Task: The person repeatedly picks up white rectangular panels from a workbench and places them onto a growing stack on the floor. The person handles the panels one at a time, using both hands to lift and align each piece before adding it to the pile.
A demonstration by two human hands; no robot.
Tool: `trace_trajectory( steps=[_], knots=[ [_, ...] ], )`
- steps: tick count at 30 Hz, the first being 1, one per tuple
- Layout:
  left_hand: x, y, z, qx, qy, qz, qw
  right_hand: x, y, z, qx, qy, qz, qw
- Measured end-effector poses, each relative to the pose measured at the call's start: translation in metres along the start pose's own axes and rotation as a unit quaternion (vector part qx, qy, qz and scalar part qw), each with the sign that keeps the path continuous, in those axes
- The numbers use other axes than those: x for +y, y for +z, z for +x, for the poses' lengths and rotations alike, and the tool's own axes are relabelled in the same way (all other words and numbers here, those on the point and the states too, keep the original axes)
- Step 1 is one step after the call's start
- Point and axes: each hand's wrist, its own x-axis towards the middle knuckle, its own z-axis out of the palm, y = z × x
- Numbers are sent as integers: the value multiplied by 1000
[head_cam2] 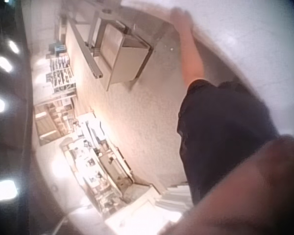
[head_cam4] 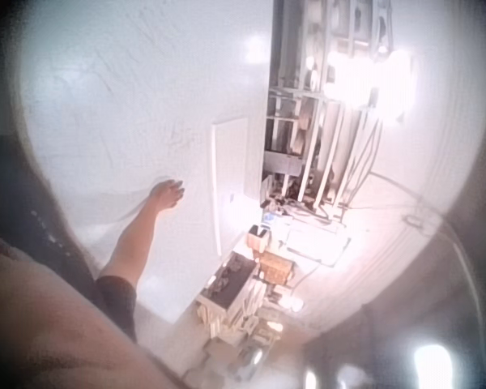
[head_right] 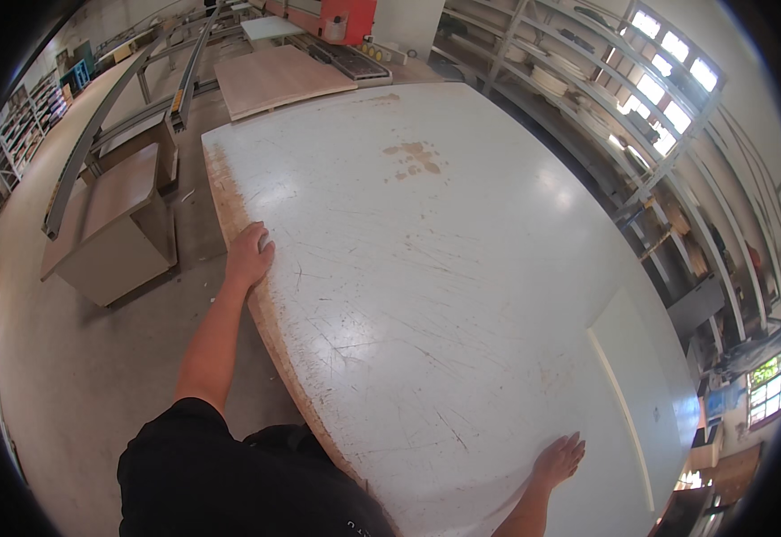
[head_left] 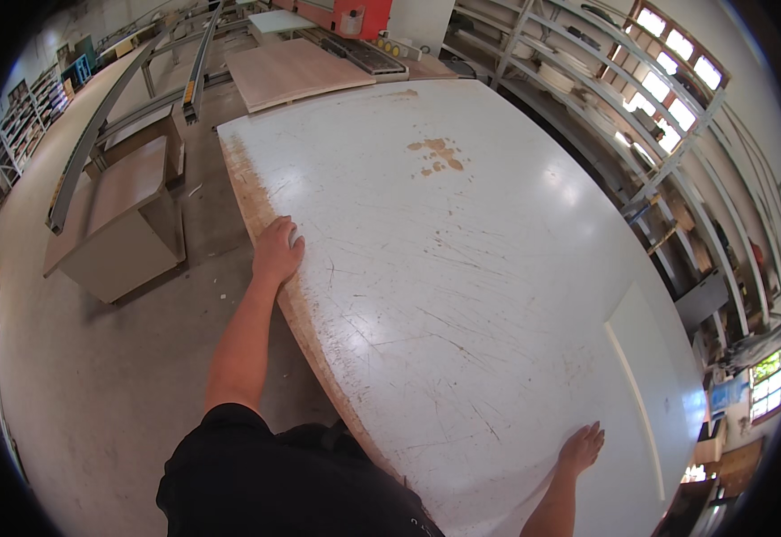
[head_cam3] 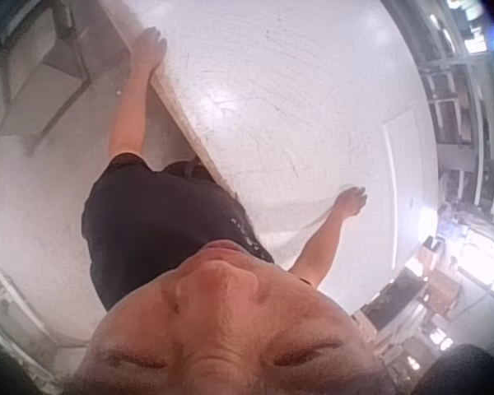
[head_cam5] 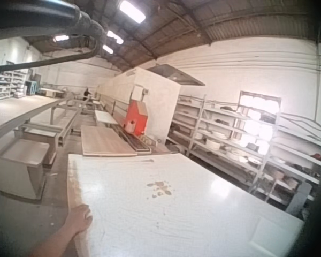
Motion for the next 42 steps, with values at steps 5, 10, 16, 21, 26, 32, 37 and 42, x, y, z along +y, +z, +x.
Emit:
trace_trajectory(
  steps=[5, 10, 16, 21, 26, 32, 37, 42],
  knots=[
    [-2, 0, 1, -4, -6, -7, 1000, -1, -1, -1, 0, 5, 3, 1000],
    [-2, 0, 1, -11, -1, 2, 1000, -3, -3, -1, -5, 9, 8, 1000],
    [-2, 1, 0, -8, -7, -2, 1000, -3, -3, -1, -4, 9, 6, 1000],
    [-2, 1, -1, -8, -5, -4, 1000, -1, 0, 1, -3, 9, 3, 1000],
    [-1, 0, 0, -10, -13, -5, 1000, 1, 3, 2, 5, 4, -21, 1000],
    [-2, -1, 0, -15, -19, -19, 1000, 1, 4, 1, 13, 4, -8, 1000],
    [-1, -2, 0, -13, -11, -8, 1000, 0, 3, 2, 6, 6, -3, 1000],
    [0, -2, 0, -10, -4, -11, 1000, -1, 0, 0, -1, 6, 1, 1000]
  ],
)
